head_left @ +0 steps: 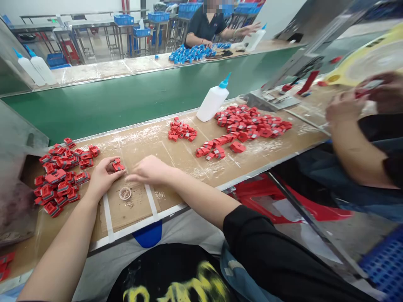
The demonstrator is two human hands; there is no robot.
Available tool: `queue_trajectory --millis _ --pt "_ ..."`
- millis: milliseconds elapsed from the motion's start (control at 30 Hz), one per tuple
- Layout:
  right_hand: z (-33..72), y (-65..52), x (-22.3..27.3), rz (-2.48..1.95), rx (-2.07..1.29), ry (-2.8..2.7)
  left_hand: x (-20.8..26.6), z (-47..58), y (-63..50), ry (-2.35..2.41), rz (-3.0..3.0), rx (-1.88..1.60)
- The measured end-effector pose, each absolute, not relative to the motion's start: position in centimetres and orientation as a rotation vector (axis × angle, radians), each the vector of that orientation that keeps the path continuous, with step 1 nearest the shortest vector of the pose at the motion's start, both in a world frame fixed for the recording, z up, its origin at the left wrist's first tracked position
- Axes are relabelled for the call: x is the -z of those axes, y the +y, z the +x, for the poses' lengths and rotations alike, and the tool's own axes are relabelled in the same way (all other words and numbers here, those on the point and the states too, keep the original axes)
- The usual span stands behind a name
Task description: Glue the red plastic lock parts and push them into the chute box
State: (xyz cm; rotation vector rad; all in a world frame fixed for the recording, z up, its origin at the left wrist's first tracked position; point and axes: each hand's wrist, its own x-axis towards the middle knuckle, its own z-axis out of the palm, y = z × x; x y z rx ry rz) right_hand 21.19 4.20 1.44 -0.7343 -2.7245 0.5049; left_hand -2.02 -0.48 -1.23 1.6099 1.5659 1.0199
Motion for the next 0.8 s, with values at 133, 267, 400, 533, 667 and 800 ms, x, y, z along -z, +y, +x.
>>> queue_trajectory --millis 133,267,400,533,667,800 --pt "26.6 9.1 -3.0 -1.476 -0.079 -2.54 1.3 -2.0 -0.5 1.606 1.583 -0.99" --pt "31.8 13.0 -2.8 -1.652 0.101 -2.629 1.3 -2.0 -0.6 1.634 1.566 -0.958" --pt "33.4 14.6 -1.8 -1.507 0.114 -2.802 1.3 -1.9 -0.7 1.619 1.574 -0.931" --pt "32.4 14.4 -1.6 -1.367 0.049 -2.819 0.9 -1.8 -1.0 1.616 1.578 -0.92" --pt "28.6 11.9 -1.2 -0.992 -0.559 -2.48 0.6 -1.6 -1.3 1.63 1.548 -0.922" --pt "22.4 8.3 -0.4 -0.724 -1.094 -2.102 1.0 -1.8 -1.4 1.509 1.53 -0.977"
